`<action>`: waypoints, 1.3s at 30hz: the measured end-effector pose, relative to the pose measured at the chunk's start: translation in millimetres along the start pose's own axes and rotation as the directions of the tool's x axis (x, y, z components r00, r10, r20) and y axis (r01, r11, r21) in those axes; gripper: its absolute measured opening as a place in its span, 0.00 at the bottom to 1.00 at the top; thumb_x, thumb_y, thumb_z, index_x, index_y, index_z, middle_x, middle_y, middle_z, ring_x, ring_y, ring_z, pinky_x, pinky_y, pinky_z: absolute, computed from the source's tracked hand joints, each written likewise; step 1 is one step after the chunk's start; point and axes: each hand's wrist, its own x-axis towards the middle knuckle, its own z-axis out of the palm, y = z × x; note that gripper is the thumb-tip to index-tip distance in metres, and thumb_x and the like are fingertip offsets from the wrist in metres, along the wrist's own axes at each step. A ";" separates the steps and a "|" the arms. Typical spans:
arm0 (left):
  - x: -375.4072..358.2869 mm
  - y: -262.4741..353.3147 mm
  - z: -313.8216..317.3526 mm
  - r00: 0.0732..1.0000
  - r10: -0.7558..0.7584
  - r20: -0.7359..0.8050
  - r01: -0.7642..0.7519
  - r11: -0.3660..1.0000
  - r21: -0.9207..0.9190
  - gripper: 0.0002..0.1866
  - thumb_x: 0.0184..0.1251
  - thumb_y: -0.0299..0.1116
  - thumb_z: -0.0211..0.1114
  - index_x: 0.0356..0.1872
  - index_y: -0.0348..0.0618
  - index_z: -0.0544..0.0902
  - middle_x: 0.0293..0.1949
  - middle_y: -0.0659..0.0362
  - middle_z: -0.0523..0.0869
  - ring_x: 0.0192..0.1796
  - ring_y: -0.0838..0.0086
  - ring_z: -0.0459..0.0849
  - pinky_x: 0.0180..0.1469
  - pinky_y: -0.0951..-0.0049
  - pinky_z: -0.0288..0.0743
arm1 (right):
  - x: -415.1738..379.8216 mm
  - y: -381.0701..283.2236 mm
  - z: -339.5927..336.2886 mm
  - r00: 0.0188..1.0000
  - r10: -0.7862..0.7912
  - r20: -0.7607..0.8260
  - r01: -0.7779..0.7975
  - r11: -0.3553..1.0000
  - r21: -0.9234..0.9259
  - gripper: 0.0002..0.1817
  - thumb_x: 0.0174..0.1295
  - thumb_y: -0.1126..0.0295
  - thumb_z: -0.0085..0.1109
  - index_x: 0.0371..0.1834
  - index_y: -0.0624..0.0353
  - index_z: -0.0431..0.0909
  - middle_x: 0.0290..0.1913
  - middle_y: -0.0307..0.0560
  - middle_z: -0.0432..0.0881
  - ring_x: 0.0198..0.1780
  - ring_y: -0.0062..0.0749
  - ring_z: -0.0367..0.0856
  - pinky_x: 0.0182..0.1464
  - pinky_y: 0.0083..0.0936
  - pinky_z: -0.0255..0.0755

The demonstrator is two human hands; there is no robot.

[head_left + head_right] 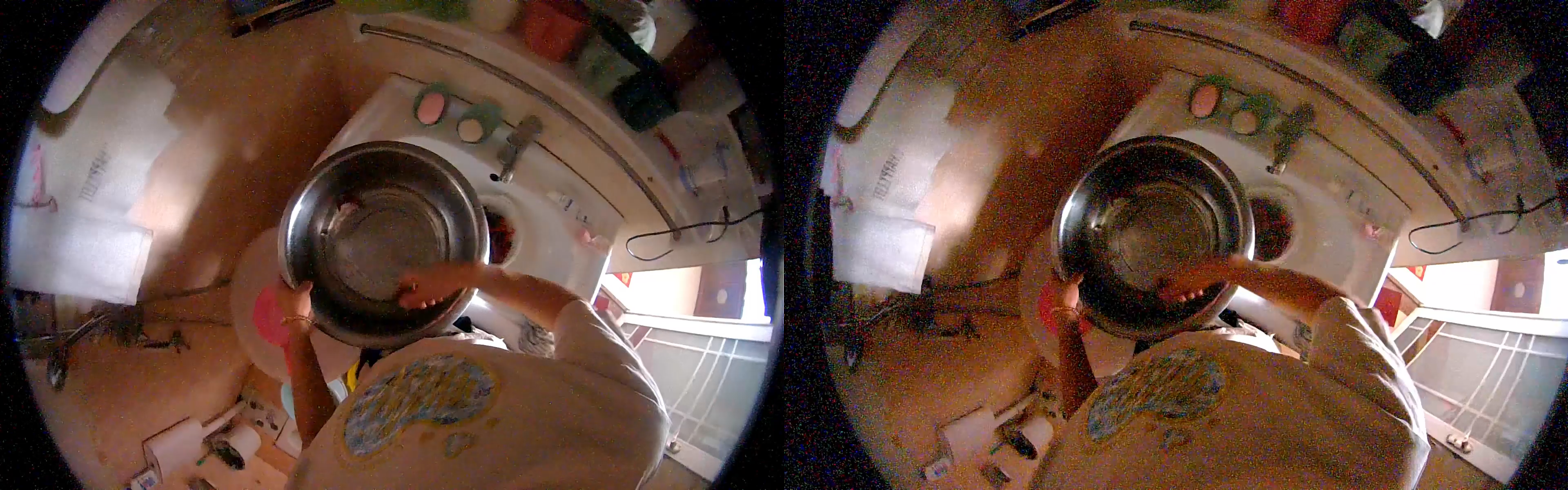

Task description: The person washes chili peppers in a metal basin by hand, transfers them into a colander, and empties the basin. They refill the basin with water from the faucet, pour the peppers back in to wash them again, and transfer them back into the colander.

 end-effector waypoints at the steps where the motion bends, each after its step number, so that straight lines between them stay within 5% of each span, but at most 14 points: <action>1: -4.4 8.0 -2.0 0.996 -0.006 -0.087 0.013 0.997 0.074 0.26 0.39 0.32 0.62 0.44 0.35 0.69 0.42 0.45 0.76 0.45 0.53 0.74 0.46 0.61 0.66 | -27.1 -0.2 -24.7 0.972 -0.002 -0.235 0.059 0.970 0.235 0.17 0.56 0.59 0.49 0.40 0.62 0.69 0.28 0.47 0.74 0.25 0.32 0.70 0.29 0.28 0.67; 2: -9.6 15.8 -5.0 0.985 -0.013 -0.174 0.038 0.989 0.143 0.26 0.39 0.32 0.62 0.45 0.35 0.69 0.42 0.45 0.76 0.45 0.53 0.74 0.46 0.61 0.66 | -41.9 0.8 -36.4 0.899 0.031 -0.436 0.132 0.931 0.339 0.17 0.56 0.59 0.49 0.41 0.61 0.69 0.27 0.44 0.73 0.24 0.27 0.69 0.28 0.24 0.66; 4: -8.8 28.3 -20.3 0.980 -0.074 0.187 0.121 0.959 -0.256 0.27 0.40 0.32 0.61 0.47 0.34 0.68 0.45 0.47 0.74 0.47 0.55 0.73 0.47 0.62 0.65 | -80.7 16.9 -54.6 0.648 0.165 -0.743 0.293 0.847 0.444 0.17 0.57 0.60 0.50 0.44 0.60 0.68 0.26 0.38 0.71 0.23 0.17 0.66 0.25 0.15 0.64; 12: 10.9 -19.7 7.8 0.989 -0.094 0.111 0.103 0.992 -0.078 0.24 0.38 0.31 0.61 0.41 0.33 0.70 0.39 0.46 0.76 0.44 0.56 0.75 0.45 0.65 0.66 | -100.7 128.8 -37.5 0.343 0.369 -0.864 -0.158 0.929 0.334 0.12 0.53 0.63 0.55 0.29 0.62 0.75 0.21 0.38 0.74 0.24 0.20 0.69 0.29 0.20 0.66; 16: 3.1 -18.6 1.4 0.996 0.009 0.092 0.014 0.967 -0.253 0.24 0.37 0.32 0.62 0.41 0.34 0.71 0.39 0.47 0.77 0.43 0.56 0.76 0.44 0.65 0.67 | -94.0 123.6 -29.3 0.340 0.099 -0.935 -0.545 0.831 -0.110 0.13 0.51 0.61 0.54 0.28 0.61 0.76 0.27 0.49 0.77 0.30 0.37 0.76 0.34 0.26 0.68; 17: 2.8 -21.1 1.3 0.995 0.019 0.100 0.011 0.955 -0.297 0.24 0.37 0.32 0.62 0.41 0.35 0.72 0.39 0.48 0.77 0.42 0.56 0.76 0.44 0.65 0.67 | -85.9 119.9 -31.7 0.210 0.138 -0.968 -0.531 0.848 0.006 0.14 0.51 0.60 0.52 0.30 0.60 0.76 0.28 0.55 0.77 0.34 0.46 0.75 0.37 0.32 0.68; 20: -10.1 14.6 -22.5 0.990 -0.061 0.126 0.073 0.993 -0.095 0.26 0.38 0.36 0.62 0.43 0.37 0.72 0.39 0.49 0.78 0.42 0.56 0.77 0.44 0.63 0.67 | -48.4 48.3 -46.9 0.158 0.261 -0.952 -0.317 0.927 0.202 0.14 0.54 0.57 0.47 0.29 0.56 0.75 0.32 0.53 0.76 0.34 0.49 0.74 0.36 0.38 0.68; 22: -9.7 25.7 -29.7 0.976 -0.132 0.172 0.133 0.991 0.005 0.27 0.38 0.38 0.62 0.45 0.38 0.71 0.41 0.49 0.77 0.43 0.56 0.76 0.45 0.62 0.67 | -8.4 38.8 -48.8 0.503 0.196 -0.842 -0.335 0.942 0.019 0.17 0.52 0.58 0.51 0.38 0.58 0.73 0.38 0.56 0.74 0.37 0.44 0.75 0.38 0.32 0.69; 24: -8.7 22.4 -26.7 0.957 -0.203 0.208 0.185 0.977 0.104 0.29 0.39 0.40 0.62 0.47 0.39 0.70 0.42 0.48 0.77 0.45 0.55 0.75 0.46 0.61 0.66 | 44.6 61.9 -46.2 0.578 -0.004 -0.816 -0.326 0.916 -0.235 0.19 0.53 0.59 0.49 0.45 0.58 0.69 0.42 0.56 0.73 0.36 0.45 0.76 0.38 0.34 0.70; 27: -2.3 -12.4 5.3 0.989 -0.128 0.071 0.111 0.972 0.208 0.32 0.40 0.44 0.62 0.49 0.39 0.68 0.46 0.47 0.75 0.47 0.54 0.73 0.48 0.60 0.65 | 144.4 141.2 -29.3 0.461 -0.311 -0.831 -0.692 0.461 -0.556 0.19 0.54 0.61 0.47 0.47 0.59 0.67 0.41 0.57 0.72 0.37 0.49 0.75 0.37 0.39 0.70; 29: -4.8 -11.8 3.4 0.992 -0.105 0.064 0.096 0.988 0.124 0.34 0.41 0.44 0.62 0.51 0.37 0.66 0.47 0.45 0.73 0.49 0.53 0.71 0.50 0.60 0.64 | 125.7 87.2 -42.3 0.532 0.152 -0.833 -0.512 0.841 -0.173 0.18 0.54 0.64 0.47 0.47 0.58 0.68 0.41 0.58 0.71 0.37 0.53 0.74 0.34 0.43 0.70; 32: -9.3 -13.5 3.2 0.998 -0.058 -0.006 0.058 0.989 0.137 0.34 0.41 0.41 0.63 0.51 0.34 0.66 0.47 0.45 0.73 0.50 0.53 0.71 0.50 0.62 0.63 | 142.1 112.8 -29.0 0.617 -0.086 -0.782 -0.476 0.751 -0.459 0.18 0.52 0.66 0.48 0.46 0.58 0.68 0.39 0.58 0.71 0.36 0.50 0.74 0.32 0.42 0.70; 35: -6.0 -17.4 7.0 0.992 -0.095 0.079 0.090 0.994 0.063 0.31 0.41 0.41 0.64 0.48 0.34 0.68 0.45 0.47 0.74 0.47 0.56 0.72 0.48 0.63 0.63 | 78.8 46.4 -43.4 0.627 -0.006 -0.779 -0.415 0.843 -0.341 0.17 0.51 0.68 0.48 0.45 0.57 0.70 0.38 0.56 0.72 0.36 0.49 0.73 0.35 0.40 0.68; 39: -5.7 -6.3 6.1 0.939 -0.197 0.282 0.241 0.962 -0.131 0.27 0.41 0.40 0.65 0.43 0.36 0.71 0.41 0.52 0.75 0.42 0.62 0.72 0.42 0.66 0.64 | -15.9 28.3 -44.7 0.056 -0.038 -0.998 -0.243 0.969 -0.050 0.11 0.53 0.71 0.49 0.41 0.55 0.72 0.34 0.52 0.73 0.39 0.46 0.71 0.40 0.33 0.66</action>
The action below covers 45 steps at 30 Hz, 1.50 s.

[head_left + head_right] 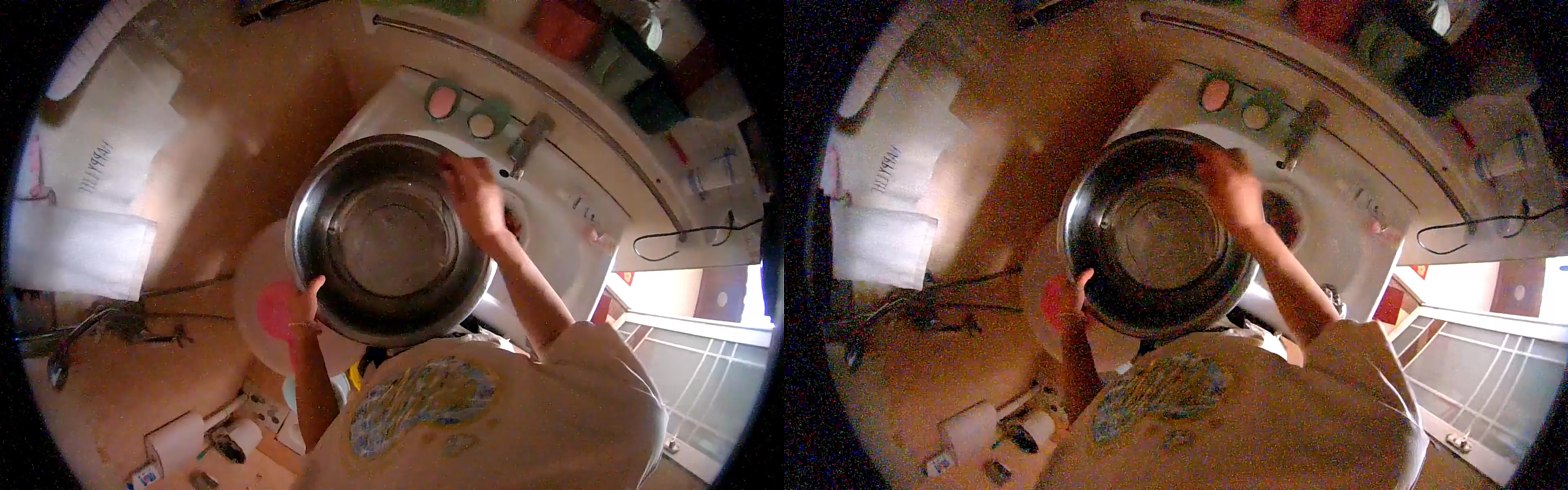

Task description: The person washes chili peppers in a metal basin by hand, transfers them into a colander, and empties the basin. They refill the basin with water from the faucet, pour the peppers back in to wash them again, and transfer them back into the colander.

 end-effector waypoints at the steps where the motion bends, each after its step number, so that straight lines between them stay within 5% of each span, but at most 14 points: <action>1: 1.9 0.7 2.2 0.998 -0.036 0.046 0.039 0.997 -0.061 0.26 0.41 0.40 0.65 0.42 0.37 0.72 0.39 0.53 0.75 0.40 0.63 0.72 0.40 0.67 0.64 | -2.3 -6.3 -22.4 0.998 0.012 -0.056 -0.020 0.991 -0.130 0.12 0.53 0.73 0.50 0.42 0.57 0.72 0.35 0.51 0.73 0.39 0.43 0.72 0.40 0.31 0.67; 3: 3.0 1.4 2.2 0.987 -0.106 0.123 0.125 0.979 -0.160 0.24 0.40 0.40 0.65 0.40 0.37 0.74 0.37 0.55 0.76 0.38 0.66 0.73 0.37 0.69 0.64 | -22.6 35.3 -25.6 0.960 0.214 -0.182 -0.209 0.977 0.048 0.12 0.52 0.69 0.50 0.41 0.56 0.72 0.37 0.51 0.74 0.39 0.46 0.72 0.42 0.35 0.67; 8: 15.0 -26.4 5.1 0.844 -0.406 0.351 0.503 0.827 -0.251 0.18 0.40 0.40 0.65 0.33 0.40 0.78 0.30 0.60 0.77 0.29 0.75 0.72 0.26 0.73 0.63 | -60.9 91.7 -17.5 0.932 0.362 0.012 -0.350 0.909 -0.228 0.14 0.52 0.69 0.50 0.42 0.55 0.70 0.40 0.51 0.74 0.41 0.47 0.71 0.42 0.36 0.66; 11: -0.1 -21.5 -1.9 0.889 -0.276 0.366 0.412 0.830 -0.376 0.17 0.40 0.43 0.64 0.29 0.41 0.77 0.22 0.61 0.75 0.21 0.77 0.67 0.19 0.77 0.55 | -53.4 62.2 -11.2 0.950 0.179 -0.255 -0.238 0.945 -0.224 0.15 0.52 0.68 0.49 0.44 0.56 0.69 0.41 0.51 0.73 0.43 0.47 0.70 0.44 0.36 0.65; 13: -4.9 -38.3 -0.1 0.921 -0.151 0.358 0.279 0.899 -0.339 0.16 0.40 0.42 0.63 0.26 0.41 0.76 0.20 0.60 0.73 0.19 0.77 0.66 0.18 0.77 0.54 | -50.2 30.9 -9.0 0.986 0.101 -0.136 -0.124 0.978 -0.168 0.14 0.51 0.73 0.51 0.43 0.56 0.70 0.43 0.49 0.73 0.46 0.44 0.69 0.47 0.33 0.65; 15: -21.3 -46.4 2.2 0.936 -0.023 0.351 0.135 0.945 -0.297 0.15 0.40 0.42 0.62 0.24 0.41 0.75 0.19 0.60 0.72 0.17 0.77 0.64 0.17 0.78 0.53 | -58.9 36.8 15.3 0.967 -0.053 0.247 0.082 0.991 -0.109 0.17 0.51 0.69 0.50 0.47 0.54 0.68 0.46 0.49 0.71 0.51 0.45 0.64 0.52 0.36 0.60; 17: -42.4 -31.4 1.1 0.896 -0.267 0.355 0.364 0.898 -0.246 0.12 0.38 0.39 0.60 0.17 0.41 0.71 0.14 0.60 0.68 0.14 0.76 0.63 0.16 0.77 0.52 | -64.9 31.3 44.7 0.808 -0.168 0.565 0.182 0.983 0.032 0.21 0.53 0.63 0.48 0.53 0.51 0.64 0.52 0.49 0.66 0.56 0.44 0.59 0.57 0.39 0.54; 18: -49.6 -31.3 0.2 0.858 -0.368 0.358 0.462 0.858 -0.225 0.11 0.37 0.36 0.60 0.13 0.41 0.69 0.12 0.61 0.66 0.13 0.76 0.62 0.16 0.76 0.51 | -66.1 28.9 58.8 0.624 -0.437 0.648 0.725 0.634 -0.270 0.23 0.54 0.60 0.46 0.55 0.50 0.62 0.55 0.48 0.63 0.57 0.43 0.58 0.58 0.42 0.51; 22: -112.9 -62.7 -1.2 0.945 -0.165 0.281 0.299 0.781 -0.548 0.11 0.37 0.39 0.59 0.20 0.44 0.73 0.16 0.58 0.69 0.19 0.72 0.68 0.22 0.73 0.61 | -83.9 10.6 80.2 0.356 -0.624 0.696 0.847 0.530 0.042 0.27 0.55 0.55 0.43 0.59 0.49 0.56 0.60 0.49 0.56 0.61 0.42 0.53 0.60 0.47 0.45; 33: -316.5 -118.6 2.7 0.779 -0.594 0.202 0.500 0.393 -0.772 0.10 0.36 0.31 0.61 0.20 0.34 0.74 0.20 0.59 0.73 0.23 0.72 0.70 0.26 0.71 0.64 | -230.8 -27.1 72.5 -0.066 -0.653 0.755 0.787 0.431 0.441 0.34 0.56 0.49 0.39 0.62 0.58 0.48 0.64 0.55 0.45 0.65 0.44 0.42 0.63 0.46 0.36; 39: -411.8 -201.5 34.0 0.756 -0.643 0.121 0.491 0.436 -0.754 0.11 0.48 0.35 0.55 0.29 0.38 0.75 0.22 0.53 0.76 0.27 0.68 0.77 0.29 0.69 0.71 | -331.9 -44.9 51.5 -0.303 -0.676 0.672 0.634 0.383 0.672 0.38 0.55 0.46 0.37 0.61 0.64 0.47 0.64 0.57 0.45 0.65 0.45 0.41 0.63 0.45 0.34; 42: -469.5 -218.8 31.0 0.798 -0.601 -0.045 0.376 0.555 -0.742 0.09 0.45 0.34 0.57 0.20 0.38 0.75 0.17 0.55 0.73 0.22 0.69 0.74 0.23 0.67 0.67 | -391.1 -59.0 23.9 -0.515 -0.636 0.574 0.585 0.229 0.778 0.38 0.56 0.45 0.36 0.61 0.64 0.47 0.64 0.57 0.45 0.66 0.44 0.40 0.63 0.45 0.33; 44: -504.6 -231.1 30.6 0.567 -0.819 0.091 0.381 0.162 -0.910 0.08 0.42 0.33 0.59 0.16 0.39 0.74 0.14 0.57 0.70 0.16 0.71 0.69 0.19 0.66 0.63 | -423.4 -81.1 1.7 -0.634 -0.604 0.483 0.489 0.170 0.856 0.38 0.56 0.45 0.35 0.61 0.64 0.48 0.64 0.55 0.44 0.66 0.42 0.41 0.63 0.46 0.32; 45: -524.1 -247.7 34.8 0.543 -0.835 0.089 0.356 0.133 -0.925 0.08 0.42 0.33 0.59 0.16 0.39 0.74 0.14 0.57 0.70 0.16 0.71 0.69 0.19 0.66 0.63 | -442.5 -90.0 -2.4 -0.668 -0.592 0.451 0.468 0.137 0.873 0.38 0.56 0.45 0.35 0.61 0.64 0.48 0.64 0.55 0.44 0.66 0.42 0.41 0.63 0.46 0.32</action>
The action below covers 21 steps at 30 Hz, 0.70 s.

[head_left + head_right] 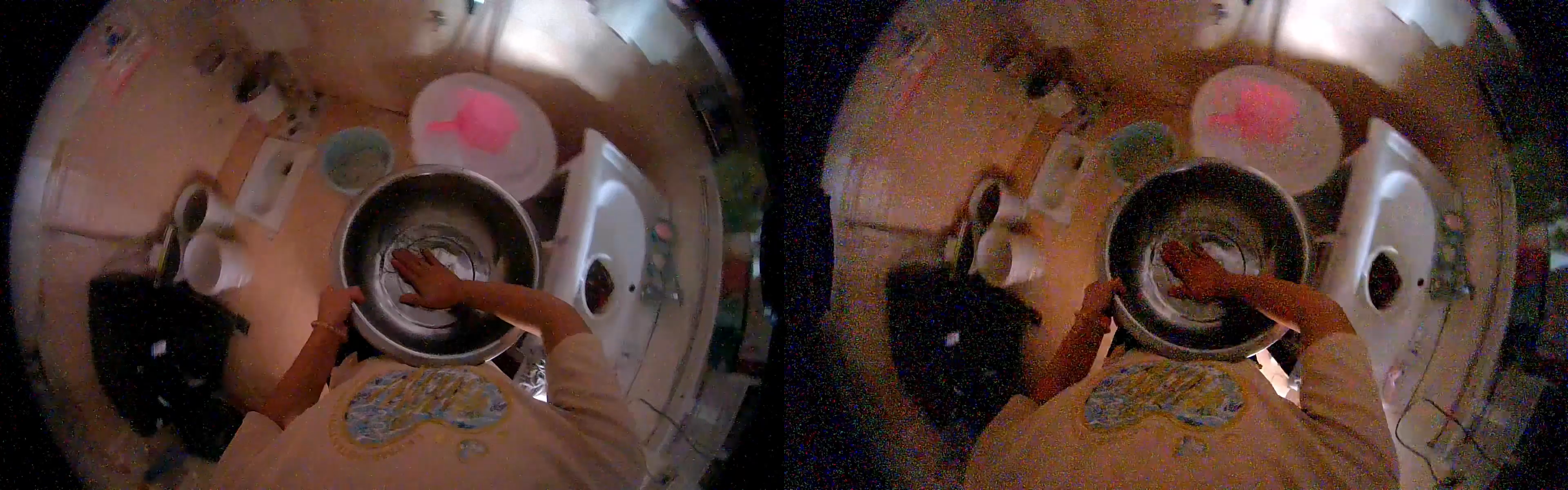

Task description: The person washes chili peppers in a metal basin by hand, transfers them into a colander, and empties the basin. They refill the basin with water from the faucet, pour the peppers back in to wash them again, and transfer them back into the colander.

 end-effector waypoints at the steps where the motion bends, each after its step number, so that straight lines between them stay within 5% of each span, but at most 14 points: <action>1: 5.4 -19.0 -27.2 1.000 0.018 0.011 -0.018 0.999 -0.050 0.08 0.41 0.34 0.59 0.17 0.40 0.74 0.14 0.58 0.70 0.15 0.72 0.67 0.17 0.68 0.61 | 18.7 -17.0 4.3 0.995 -0.072 0.068 0.075 0.996 -0.054 0.37 0.56 0.45 0.35 0.61 0.64 0.48 0.64 0.55 0.44 0.66 0.41 0.41 0.63 0.45 0.33; 6: 34.2 -91.5 -148.6 0.998 0.026 -0.057 -0.036 0.983 -0.178 0.09 0.41 0.35 0.60 0.17 0.40 0.73 0.14 0.58 0.69 0.12 0.73 0.64 0.14 0.70 0.58 | 118.1 -101.1 40.4 0.873 -0.424 0.243 0.460 0.880 -0.118 0.32 0.57 0.53 0.40 0.60 0.62 0.51 0.64 0.52 0.46 0.65 0.37 0.45 0.63 0.45 0.34; 8: 3.0 -82.8 -172.3 0.994 -0.023 -0.102 0.002 0.978 -0.208 0.12 0.34 0.33 0.62 0.18 0.33 0.75 0.20 0.54 0.76 0.20 0.69 0.72 0.19 0.68 0.64 | 145.4 -121.5 37.9 0.744 -0.526 0.413 0.668 0.569 -0.479 0.27 0.55 0.63 0.45 0.58 0.58 0.55 0.58 0.49 0.61 0.60 0.34 0.58 0.63 0.45 0.37; 9: 19.4 -99.1 -195.3 0.992 -0.033 -0.121 0.003 0.971 -0.238 0.12 0.34 0.33 0.62 0.18 0.33 0.75 0.20 0.54 0.76 0.20 0.69 0.72 0.19 0.68 0.64 | 170.5 -138.1 38.5 0.719 -0.545 0.431 0.694 0.543 -0.472 0.27 0.55 0.63 0.45 0.58 0.58 0.55 0.58 0.49 0.61 0.60 0.34 0.58 0.63 0.45 0.37; 11: 46.8 -142.8 -245.4 0.974 -0.144 -0.176 0.103 0.969 -0.223 0.13 0.36 0.35 0.62 0.17 0.32 0.75 0.23 0.52 0.78 0.22 0.68 0.75 0.20 0.69 0.66 | 213.1 -181.5 43.1 0.813 -0.342 0.471 0.523 0.784 -0.334 0.25 0.52 0.69 0.47 0.56 0.53 0.58 0.45 0.44 0.74 0.52 0.33 0.69 0.62 0.43 0.42; 12: 37.8 -140.3 -268.7 0.969 -0.141 -0.201 0.092 0.968 -0.235 0.13 0.36 0.35 0.62 0.17 0.32 0.75 0.23 0.52 0.78 0.22 0.68 0.75 0.20 0.69 0.66 | 230.4 -193.8 46.9 0.805 -0.366 0.466 0.544 0.769 -0.336 0.25 0.52 0.69 0.47 0.56 0.53 0.58 0.45 0.44 0.74 0.52 0.33 0.69 0.62 0.43 0.42; 14: 28.5 -123.3 -336.4 0.964 -0.120 -0.237 0.110 0.992 -0.057 0.14 0.37 0.36 0.62 0.18 0.32 0.75 0.21 0.54 0.76 0.20 0.68 0.73 0.19 0.69 0.64 | 285.5 -223.6 55.2 0.869 -0.490 -0.068 0.457 0.847 -0.271 0.22 0.52 0.70 0.47 0.54 0.50 0.62 0.35 0.40 0.78 0.47 0.35 0.71 0.62 0.39 0.45; 16: 60.4 -137.8 -387.7 0.897 -0.256 -0.359 0.149 0.943 -0.299 0.14 0.37 0.36 0.62 0.18 0.33 0.74 0.18 0.55 0.74 0.17 0.69 0.69 0.18 0.70 0.62 | 319.1 -254.1 30.8 0.931 -0.362 -0.052 0.334 0.899 -0.282 0.22 0.51 0.72 0.47 0.53 0.51 0.63 0.38 0.42 0.77 0.48 0.36 0.70 0.61 0.36 0.46; 18: 73.3 -148.6 -437.4 0.868 -0.302 -0.395 0.180 0.931 -0.318 0.15 0.37 0.36 0.62 0.20 0.33 0.74 0.20 0.55 0.74 0.18 0.69 0.69 0.19 0.70 0.62 | 339.0 -277.4 17.6 0.971 -0.238 -0.038 0.215 0.928 -0.304 0.22 0.50 0.74 0.47 0.52 0.52 0.64 0.40 0.44 0.76 0.49 0.37 0.69 0.61 0.33 0.48; 20: 73.7 -144.6 -482.0 0.835 -0.330 -0.439 0.191 0.924 -0.331 0.15 0.38 0.36 0.62 0.22 0.32 0.74 0.21 0.55 0.74 0.19 0.69 0.69 0.20 0.70 0.62 | 343.7 -285.6 1.0 0.851 -0.258 -0.458 0.255 0.964 -0.070 0.22 0.48 0.72 0.47 0.51 0.58 0.66 0.46 0.52 0.73 0.49 0.47 0.68 0.56 0.33 0.57; 21: 81.4 -142.5 -496.7 0.848 -0.294 -0.441 0.125 0.920 -0.372 0.15 0.38 0.36 0.61 0.23 0.32 0.74 0.22 0.55 0.74 0.20 0.69 0.70 0.21 0.70 0.62 | 353.7 -263.5 16.1 0.792 -0.252 -0.556 0.222 0.967 -0.123 0.25 0.47 0.76 0.49 0.53 0.59 0.63 0.51 0.51 0.70 0.53 0.45 0.65 0.57 0.34 0.56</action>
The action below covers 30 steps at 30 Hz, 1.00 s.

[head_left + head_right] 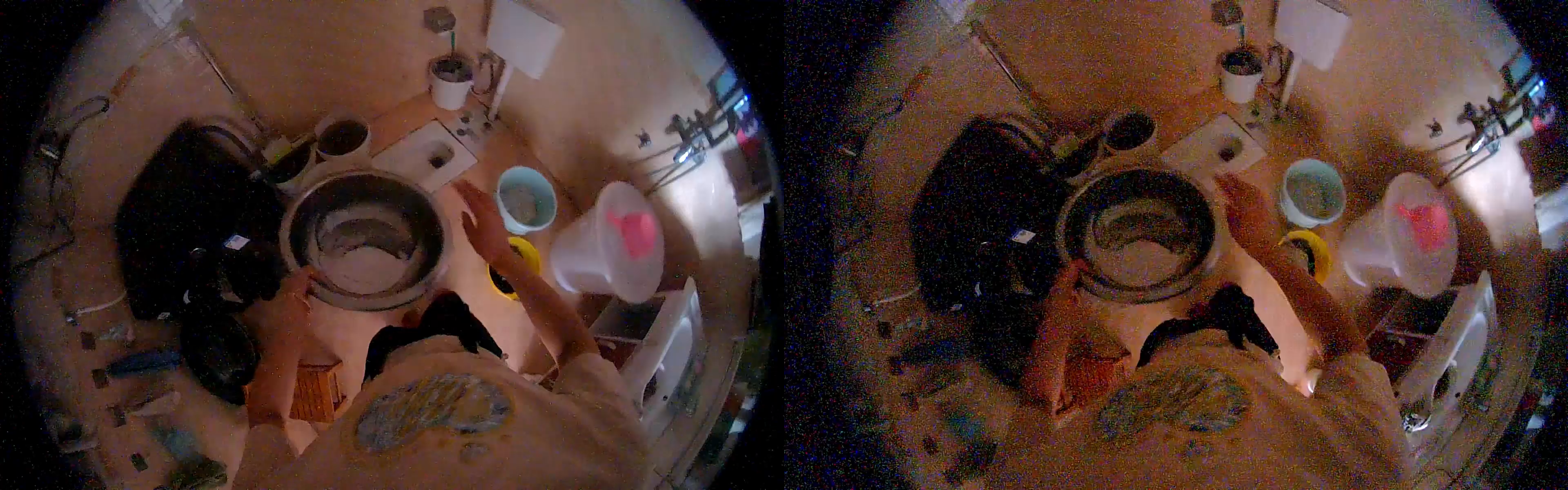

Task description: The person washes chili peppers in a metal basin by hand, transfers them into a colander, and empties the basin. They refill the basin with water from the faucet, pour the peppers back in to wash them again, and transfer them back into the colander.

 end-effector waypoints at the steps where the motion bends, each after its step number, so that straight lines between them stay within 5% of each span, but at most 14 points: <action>1: 20.8 8.4 -6.7 0.999 0.033 0.015 -0.031 0.997 -0.071 0.14 0.39 0.35 0.60 0.24 0.33 0.73 0.23 0.55 0.74 0.22 0.69 0.70 0.21 0.69 0.62 | 5.9 2.5 1.8 0.994 0.111 0.001 -0.110 0.984 0.140 0.27 0.47 0.77 0.50 0.55 0.59 0.60 0.55 0.50 0.65 0.55 0.42 0.63 0.58 0.32 0.55; 4: 133.7 18.9 -5.6 0.998 0.062 -0.004 -0.062 0.996 -0.061 0.14 0.40 0.35 0.60 0.26 0.33 0.74 0.26 0.54 0.75 0.25 0.67 0.71 0.24 0.69 0.63 | -30.2 77.8 41.9 0.892 0.452 -0.005 -0.408 0.811 0.420 0.26 0.47 0.77 0.48 0.55 0.60 0.61 0.57 0.49 0.62 0.57 0.42 0.59 0.61 0.33 0.50; 7: 346.9 37.1 -6.0 0.993 -0.046 -0.106 0.098 0.827 0.553 0.15 0.42 0.35 0.60 0.29 0.33 0.74 0.28 0.53 0.76 0.27 0.65 0.71 0.27 0.68 0.65 | -80.2 155.3 96.7 0.735 0.655 0.177 -0.678 0.703 0.212 0.21 0.49 0.73 0.48 0.50 0.59 0.67 0.54 0.52 0.64 0.56 0.45 0.60 0.62 0.34 0.47; 11: 351.6 67.6 1.4 0.966 0.240 -0.092 -0.250 0.961 -0.120 0.20 0.45 0.40 0.61 0.34 0.32 0.76 0.33 0.48 0.78 0.32 0.62 0.76 0.34 0.67 0.71 | -169.6 200.2 116.4 0.630 0.743 0.226 -0.507 0.614 -0.605 0.19 0.48 0.67 0.52 0.45 0.58 0.70 0.46 0.51 0.70 0.50 0.47 0.62 0.56 0.32 0.48; 12: 365.8 88.8 9.2 0.893 0.428 -0.139 -0.321 0.823 0.468 0.20 0.46 0.41 0.61 0.33 0.32 0.77 0.34 0.47 0.78 0.34 0.61 0.78 0.36 0.67 0.73 | -178.9 201.2 127.7 0.577 0.788 0.214 -0.586 0.582 -0.564 0.19 0.48 0.67 0.52 0.45 0.58 0.69 0.43 0.50 0.70 0.46 0.44 0.64 0.51 0.31 0.50; 14: 427.7 130.1 6.9 0.785 0.616 -0.058 -0.221 0.367 0.903 0.20 0.47 0.42 0.61 0.33 0.33 0.78 0.36 0.47 0.79 0.35 0.60 0.80 0.38 0.66 0.74 | -203.4 197.4 150.0 0.236 0.946 0.221 -0.969 0.245 -0.014 0.18 0.49 0.69 0.51 0.45 0.58 0.67 0.38 0.48 0.71 0.38 0.40 0.66 0.40 0.28 0.54; 15: 488.3 138.3 15.6 0.823 0.557 -0.111 -0.275 0.562 0.780 0.18 0.48 0.41 0.60 0.34 0.35 0.78 0.36 0.48 0.79 0.37 0.61 0.80 0.37 0.65 0.75 | -203.4 190.2 158.7 -0.005 0.958 0.287 -0.950 -0.094 0.298 0.17 0.49 0.70 0.51 0.44 0.57 0.66 0.36 0.48 0.71 0.33 0.38 0.68 0.35 0.26 0.56; 17: 520.3 161.6 42.0 0.874 0.471 -0.117 -0.311 0.728 0.611 0.17 0.49 0.41 0.60 0.35 0.38 0.78 0.36 0.49 0.80 0.38 0.61 0.80 0.37 0.65 0.75 | -202.9 175.9 172.7 -0.251 0.905 0.345 -0.807 -0.393 0.442 0.17 0.50 0.72 0.51 0.44 0.57 0.64 0.31 0.46 0.72 0.25 0.33 0.70 0.24 0.23 0.60; 18: 493.5 187.5 52.4 0.790 0.613 -0.011 -0.375 0.497 0.783 0.16 0.50 0.40 0.59 0.38 0.40 0.76 0.36 0.49 0.80 0.37 0.61 0.80 0.35 0.65 0.75 | -199.1 169.9 182.8 -0.302 0.892 0.337 -0.777 -0.435 0.455 0.16 0.50 0.72 0.51 0.44 0.57 0.63 0.28 0.45 0.72 0.21 0.31 0.71 0.19 0.22 0.62; 21: 390.3 249.4 100.8 0.666 0.734 0.128 -0.414 0.222 0.883 0.16 0.52 0.36 0.57 0.43 0.44 0.72 0.36 0.48 0.79 0.35 0.61 0.80 0.33 0.64 0.76 | -238.7 180.4 172.6 -0.364 0.843 0.396 -0.620 -0.536 0.572 0.21 0.51 0.58 0.47 0.46 0.58 0.65 0.24 0.43 0.76 0.15 0.37 0.73 0.17 0.31 0.71; 23: 414.7 255.8 130.3 0.645 0.750 0.147 -0.438 0.206 0.875 0.17 0.54 0.34 0.55 0.47 0.46 0.70 0.36 0.47 0.79 0.33 0.60 0.81 0.31 0.63 0.76 | -232.5 155.4 178.5 0.042 0.962 0.269 -0.823 -0.119 0.555 0.23 0.51 0.73 0.49 0.52 0.62 0.58 0.27 0.43 0.72 0.20 0.26 0.75 0.17 0.19 0.63; 26: 489.2 248.9 179.0 0.383 0.790 0.478 -0.554 -0.217 0.803 0.16 0.56 0.30 0.51 0.48 0.46 0.67 0.36 0.44 0.78 0.32 0.59 0.80 0.29 0.61 0.76 | -194.7 107.4 178.3 -0.048 0.994 0.102 -0.894 -0.088 0.439 0.24 0.51 0.72 0.49 0.53 0.65 0.58 0.24 0.42 0.72 0.21 0.24 0.74 0.21 0.20 0.70; 28: 420.1 265.1 209.7 0.446 0.750 0.489 -0.460 -0.277 0.844 0.17 0.57 0.29 0.49 0.49 0.46 0.65 0.38 0.43 0.76 0.34 0.58 0.80 0.27 0.61 0.76 | -244.9 89.6 173.3 -0.006 0.999 -0.034 -0.909 0.009 0.417 0.24 0.51 0.73 0.48 0.53 0.64 0.57 0.20 0.41 0.71 0.20 0.23 0.74 0.21 0.21 0.72; 30: 430.2 251.8 238.4 0.367 0.739 0.565 -0.565 -0.305 0.766 0.18 0.57 0.30 0.50 0.51 0.47 0.64 0.41 0.43 0.75 0.36 0.56 0.79 0.29 0.60 0.75 | -296.8 53.4 177.7 -0.145 0.986 -0.077 -0.852 -0.085 0.516 0.24 0.51 0.73 0.48 0.53 0.64 0.58 0.19 0.41 0.70 0.19 0.23 0.74 0.19 0.21 0.70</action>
